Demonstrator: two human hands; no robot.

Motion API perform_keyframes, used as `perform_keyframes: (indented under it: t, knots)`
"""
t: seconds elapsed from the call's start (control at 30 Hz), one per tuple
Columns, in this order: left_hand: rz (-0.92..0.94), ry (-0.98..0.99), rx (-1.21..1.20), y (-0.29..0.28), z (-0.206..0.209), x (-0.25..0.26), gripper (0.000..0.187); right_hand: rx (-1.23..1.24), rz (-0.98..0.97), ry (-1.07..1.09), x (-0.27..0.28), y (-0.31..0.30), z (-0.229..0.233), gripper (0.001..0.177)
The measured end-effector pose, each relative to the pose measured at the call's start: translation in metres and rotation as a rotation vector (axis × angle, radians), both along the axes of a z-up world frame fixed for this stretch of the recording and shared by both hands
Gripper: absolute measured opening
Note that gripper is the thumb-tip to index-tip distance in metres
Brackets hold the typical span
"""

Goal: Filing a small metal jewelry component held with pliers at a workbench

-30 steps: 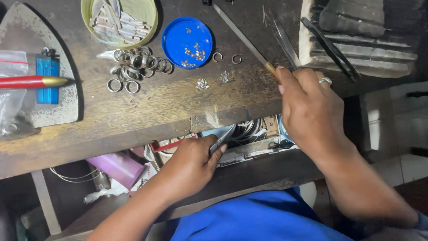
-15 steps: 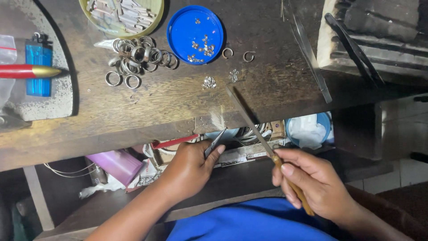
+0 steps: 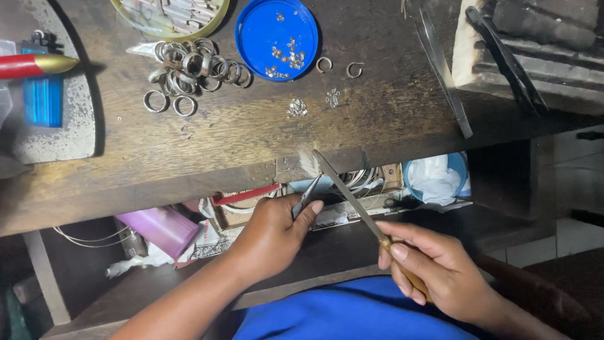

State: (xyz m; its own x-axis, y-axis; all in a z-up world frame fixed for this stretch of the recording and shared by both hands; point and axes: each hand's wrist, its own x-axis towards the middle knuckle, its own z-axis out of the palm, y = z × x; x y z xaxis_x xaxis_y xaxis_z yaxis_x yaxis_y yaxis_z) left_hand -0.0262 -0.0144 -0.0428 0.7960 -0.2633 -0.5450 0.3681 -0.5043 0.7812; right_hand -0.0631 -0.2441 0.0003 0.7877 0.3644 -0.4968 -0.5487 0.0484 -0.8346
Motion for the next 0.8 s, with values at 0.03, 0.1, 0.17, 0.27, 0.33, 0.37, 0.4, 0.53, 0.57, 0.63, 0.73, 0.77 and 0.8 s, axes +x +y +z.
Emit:
perform_keyframes:
  t: [0.03, 0.1, 0.17, 0.27, 0.33, 0.37, 0.4, 0.53, 0.57, 0.63, 0.73, 0.77, 0.8]
  knots:
    - [0.000, 0.000, -0.001, 0.000, 0.000, 0.000, 0.041, -0.001, 0.000, 0.000, 0.000, 0.001, 0.001, 0.039]
    - [0.004, -0.013, -0.002, 0.000, -0.001, 0.000, 0.040, -0.070, 0.013, -0.026, 0.000, 0.004, 0.003, 0.038]
    - [0.004, -0.018, -0.011, 0.000, -0.001, 0.000, 0.039, -0.099, 0.005, -0.068, 0.002, 0.011, -0.001, 0.036]
    - [-0.006, -0.009, -0.016, -0.001, 0.002, 0.001, 0.038, -0.179, 0.005, -0.144, 0.009, 0.023, 0.000, 0.034]
    - [-0.014, -0.004, -0.011, -0.001, 0.004, 0.002, 0.037, -0.229, 0.013, -0.187, 0.011, 0.025, 0.000, 0.034]
    - [-0.011, 0.004, -0.016, -0.001, 0.005, 0.003, 0.037, -0.239, 0.025, -0.194, 0.010, 0.024, 0.000, 0.034]
    - [-0.008, 0.011, -0.022, -0.001, 0.006, 0.003, 0.036, -0.249, 0.036, -0.202, 0.009, 0.022, -0.001, 0.035]
    - [-0.007, 0.083, -0.012, -0.001, 0.008, 0.004, 0.038, -0.279, 0.032, -0.170, -0.002, 0.008, -0.001, 0.036]
    - [-0.008, 0.063, -0.016, -0.001, 0.006, 0.004, 0.037, -0.277, 0.031, -0.169, -0.001, 0.009, -0.001, 0.035]
    - [-0.015, 0.041, -0.019, -0.002, 0.005, 0.004, 0.037, -0.275, 0.025, -0.168, 0.004, 0.015, -0.001, 0.035]
    - [-0.019, 0.026, -0.029, -0.002, 0.006, 0.003, 0.035, -0.274, 0.028, -0.237, 0.016, 0.027, -0.002, 0.032]
    - [-0.024, 0.011, -0.020, -0.002, 0.005, 0.003, 0.037, -0.266, 0.023, -0.247, 0.017, 0.028, -0.003, 0.032]
    - [-0.029, -0.003, -0.010, -0.002, 0.004, 0.003, 0.038, -0.258, 0.019, -0.258, 0.019, 0.030, -0.004, 0.033]
